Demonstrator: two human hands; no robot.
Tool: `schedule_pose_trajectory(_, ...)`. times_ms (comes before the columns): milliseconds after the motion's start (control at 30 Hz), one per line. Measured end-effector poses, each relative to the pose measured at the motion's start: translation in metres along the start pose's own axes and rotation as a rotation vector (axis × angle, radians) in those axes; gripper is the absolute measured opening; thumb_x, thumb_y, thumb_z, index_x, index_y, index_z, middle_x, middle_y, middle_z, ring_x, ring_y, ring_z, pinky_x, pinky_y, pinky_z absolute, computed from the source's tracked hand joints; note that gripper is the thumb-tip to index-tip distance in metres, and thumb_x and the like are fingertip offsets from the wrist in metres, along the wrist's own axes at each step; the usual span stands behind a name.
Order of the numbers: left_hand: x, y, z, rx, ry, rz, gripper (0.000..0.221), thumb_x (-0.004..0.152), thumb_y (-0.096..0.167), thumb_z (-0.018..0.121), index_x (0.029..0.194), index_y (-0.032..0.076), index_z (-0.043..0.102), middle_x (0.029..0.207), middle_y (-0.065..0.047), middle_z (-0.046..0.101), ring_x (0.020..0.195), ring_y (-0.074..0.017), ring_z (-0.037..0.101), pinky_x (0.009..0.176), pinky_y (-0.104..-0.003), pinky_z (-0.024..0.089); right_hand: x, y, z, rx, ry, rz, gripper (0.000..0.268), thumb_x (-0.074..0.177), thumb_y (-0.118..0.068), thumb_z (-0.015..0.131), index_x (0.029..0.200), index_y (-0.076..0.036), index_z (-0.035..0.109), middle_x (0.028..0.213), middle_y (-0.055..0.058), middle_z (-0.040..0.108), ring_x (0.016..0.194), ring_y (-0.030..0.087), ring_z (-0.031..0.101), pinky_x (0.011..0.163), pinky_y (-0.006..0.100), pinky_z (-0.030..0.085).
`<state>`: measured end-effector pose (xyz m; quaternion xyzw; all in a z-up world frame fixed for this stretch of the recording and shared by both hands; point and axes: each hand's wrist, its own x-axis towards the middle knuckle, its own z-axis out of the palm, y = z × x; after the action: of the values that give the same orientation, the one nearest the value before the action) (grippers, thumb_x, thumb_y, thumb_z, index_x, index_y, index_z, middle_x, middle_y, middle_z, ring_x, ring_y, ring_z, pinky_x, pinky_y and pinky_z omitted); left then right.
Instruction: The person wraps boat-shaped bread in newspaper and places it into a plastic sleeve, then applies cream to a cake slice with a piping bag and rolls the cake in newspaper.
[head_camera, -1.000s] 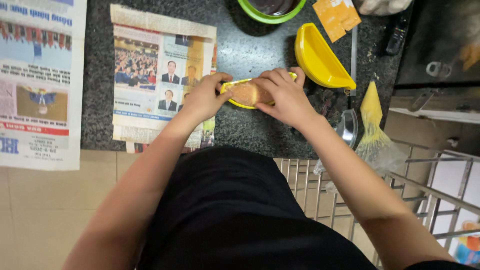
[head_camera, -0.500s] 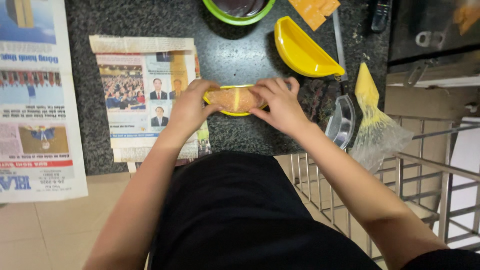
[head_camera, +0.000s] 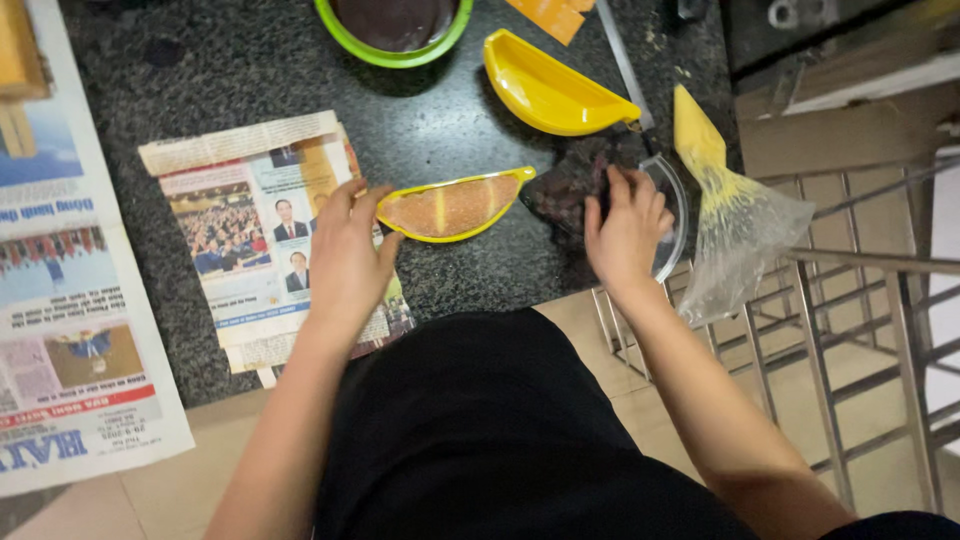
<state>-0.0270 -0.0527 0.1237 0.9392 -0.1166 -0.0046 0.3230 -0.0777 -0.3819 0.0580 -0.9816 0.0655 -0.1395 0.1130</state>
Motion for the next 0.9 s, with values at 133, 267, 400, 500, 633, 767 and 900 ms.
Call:
schedule_pose_trajectory(133, -0.005, 0.033, 0.018, -0.141, -0.087, 0.053, 0.035, 0.089, 0.009, 0.074, 0.123, 0.003, 0.067, 0.131, -0.019, 0.063, 0.122, -0.0383, 0.061, 0.104, -0.045, 0.048, -0.014, 0.020, 0.031, 0.046, -0.113, 0.099, 0.018, 0.096, -0.013, 0.073, 0.114, -0.009, 0.073, 0.108, 0.013, 0.066, 0.103, 0.036, 0.062, 0.090, 0.047, 0.044)
schedule_pose_trajectory(267, -0.011, 0.072, 0.064, -0.195, -0.234, 0.301, 0.035, 0.084, 0.011, 0.072, 0.117, 0.004, 0.069, 0.122, -0.015, 0.066, 0.115, -0.0379, 0.064, 0.100, -0.047, 0.050, -0.008, 0.030, 0.037, 0.173, -0.106, 0.141, 0.010, 0.095, -0.013, 0.077, 0.103, -0.009, 0.071, 0.106, 0.012, 0.066, 0.103, 0.036, 0.063, 0.090, 0.044, 0.047)
schedule_pose_trajectory(400, -0.009, 0.101, 0.123, -0.142, -0.364, 0.399, 0.043, 0.084, 0.011, 0.071, 0.126, 0.003, 0.066, 0.126, -0.016, 0.064, 0.108, -0.0346, 0.065, 0.090, -0.046, 0.053, -0.023, 0.029, 0.013, 0.227, 0.018, 0.186, 0.028, 0.086, -0.023, 0.083, 0.099, -0.004, 0.067, 0.108, 0.017, 0.062, 0.105, 0.038, 0.059, 0.088, 0.047, 0.042)
schedule_pose_trajectory(500, 0.012, 0.116, 0.178, 0.067, -0.306, 0.499, 0.059, 0.078, 0.018, 0.073, 0.132, -0.002, 0.060, 0.130, -0.021, 0.060, 0.102, -0.0341, 0.064, 0.080, -0.044, 0.055, -0.047, 0.031, -0.009, 0.243, 0.191, 0.225, 0.027, 0.093, -0.021, 0.077, 0.110, -0.003, 0.067, 0.118, 0.018, 0.060, 0.113, 0.037, 0.056, 0.093, 0.049, 0.039)
schedule_pose_trajectory(633, 0.029, 0.122, 0.241, 0.339, -0.245, 0.559, 0.062, 0.074, 0.024, 0.072, 0.129, -0.001, 0.061, 0.116, -0.018, 0.061, 0.095, -0.0307, 0.065, 0.070, -0.041, 0.056, -0.072, 0.043, -0.023, 0.116, 0.091, 0.358, 0.033, 0.092, -0.023, 0.075, 0.118, -0.003, 0.070, 0.116, 0.017, 0.061, 0.111, 0.037, 0.054, 0.095, 0.050, 0.037)
schedule_pose_trajectory(767, 0.031, 0.120, 0.269, 0.508, -0.312, 0.533, 0.024, 0.089, 0.016, 0.067, 0.110, 0.003, 0.070, 0.112, -0.014, 0.061, 0.104, -0.0289, 0.064, 0.080, -0.037, 0.056, -0.081, 0.055, -0.019, -0.038, 0.080, 0.275, 0.028, 0.089, -0.021, 0.074, 0.111, -0.004, 0.075, 0.106, 0.013, 0.069, 0.101, 0.034, 0.062, 0.094, 0.050, 0.043)
schedule_pose_trajectory(900, 0.036, 0.119, 0.255, 0.379, -0.382, 0.471, 0.015, 0.085, 0.012, 0.068, 0.098, 0.006, 0.073, 0.111, -0.014, 0.062, 0.105, -0.0302, 0.064, 0.085, -0.041, 0.055, -0.081, 0.070, -0.019, 0.204, 0.061, 0.513, 0.019, 0.097, -0.019, 0.071, 0.103, -0.002, 0.078, 0.093, 0.016, 0.073, 0.079, 0.031, 0.068, 0.074, 0.042, 0.052)
